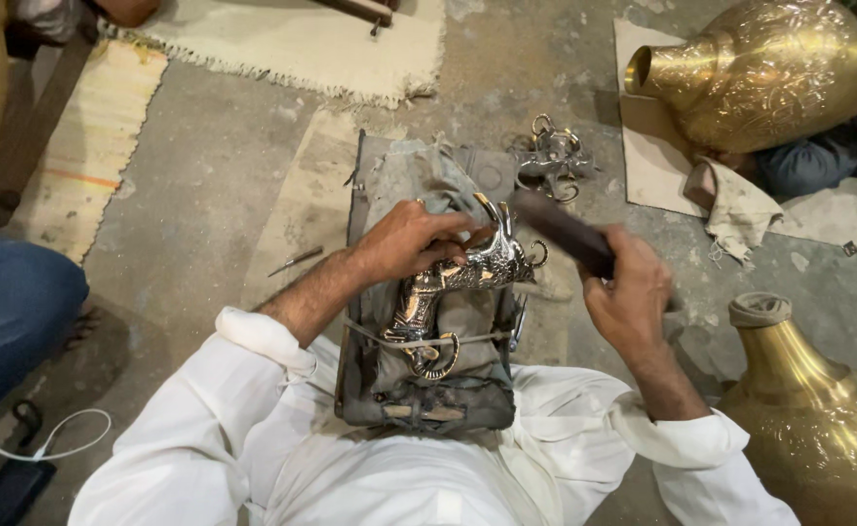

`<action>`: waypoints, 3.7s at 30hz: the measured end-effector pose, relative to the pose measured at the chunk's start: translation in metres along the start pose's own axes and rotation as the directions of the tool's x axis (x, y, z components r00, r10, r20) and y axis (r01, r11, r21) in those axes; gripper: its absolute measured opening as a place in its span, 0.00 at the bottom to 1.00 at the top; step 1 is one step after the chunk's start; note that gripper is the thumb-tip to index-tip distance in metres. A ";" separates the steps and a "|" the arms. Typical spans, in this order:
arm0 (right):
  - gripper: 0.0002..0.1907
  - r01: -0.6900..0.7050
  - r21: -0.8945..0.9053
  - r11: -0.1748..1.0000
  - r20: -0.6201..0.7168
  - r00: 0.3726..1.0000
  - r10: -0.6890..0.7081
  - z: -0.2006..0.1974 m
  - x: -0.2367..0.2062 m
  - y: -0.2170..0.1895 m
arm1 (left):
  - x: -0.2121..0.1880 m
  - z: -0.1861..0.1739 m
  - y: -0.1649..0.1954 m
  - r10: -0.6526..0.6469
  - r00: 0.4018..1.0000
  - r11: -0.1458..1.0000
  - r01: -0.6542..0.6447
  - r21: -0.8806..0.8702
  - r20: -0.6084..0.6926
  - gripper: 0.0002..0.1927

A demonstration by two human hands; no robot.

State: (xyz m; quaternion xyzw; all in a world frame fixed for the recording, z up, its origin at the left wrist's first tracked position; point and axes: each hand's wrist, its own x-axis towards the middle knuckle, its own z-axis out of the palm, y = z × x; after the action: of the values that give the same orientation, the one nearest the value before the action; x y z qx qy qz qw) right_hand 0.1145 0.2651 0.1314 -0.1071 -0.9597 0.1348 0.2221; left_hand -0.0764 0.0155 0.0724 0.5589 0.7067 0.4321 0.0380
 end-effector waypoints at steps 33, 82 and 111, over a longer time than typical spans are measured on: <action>0.19 0.151 -0.194 0.969 -0.027 0.987 -0.159 0.013 -0.001 0.012 | 0.008 -0.001 -0.002 0.028 0.999 0.995 -0.025 -0.098 0.039 0.22; 0.16 -0.120 0.475 0.872 0.193 0.981 0.031 0.088 -0.114 -0.120 | -0.107 0.042 -0.057 -0.911 0.208 0.400 0.653 -0.643 -0.355 0.21; 0.10 -0.587 0.768 0.257 0.561 0.810 0.171 0.103 -0.109 -0.090 | -0.158 0.060 0.052 -0.657 0.740 0.733 0.581 -0.354 -0.145 0.17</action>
State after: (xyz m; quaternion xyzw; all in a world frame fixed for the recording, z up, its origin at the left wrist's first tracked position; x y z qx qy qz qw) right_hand 0.1501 0.1301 0.0267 -0.1695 -0.6794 0.7137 0.0192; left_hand 0.0545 -0.0803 0.0010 0.2155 0.7816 0.5608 0.1680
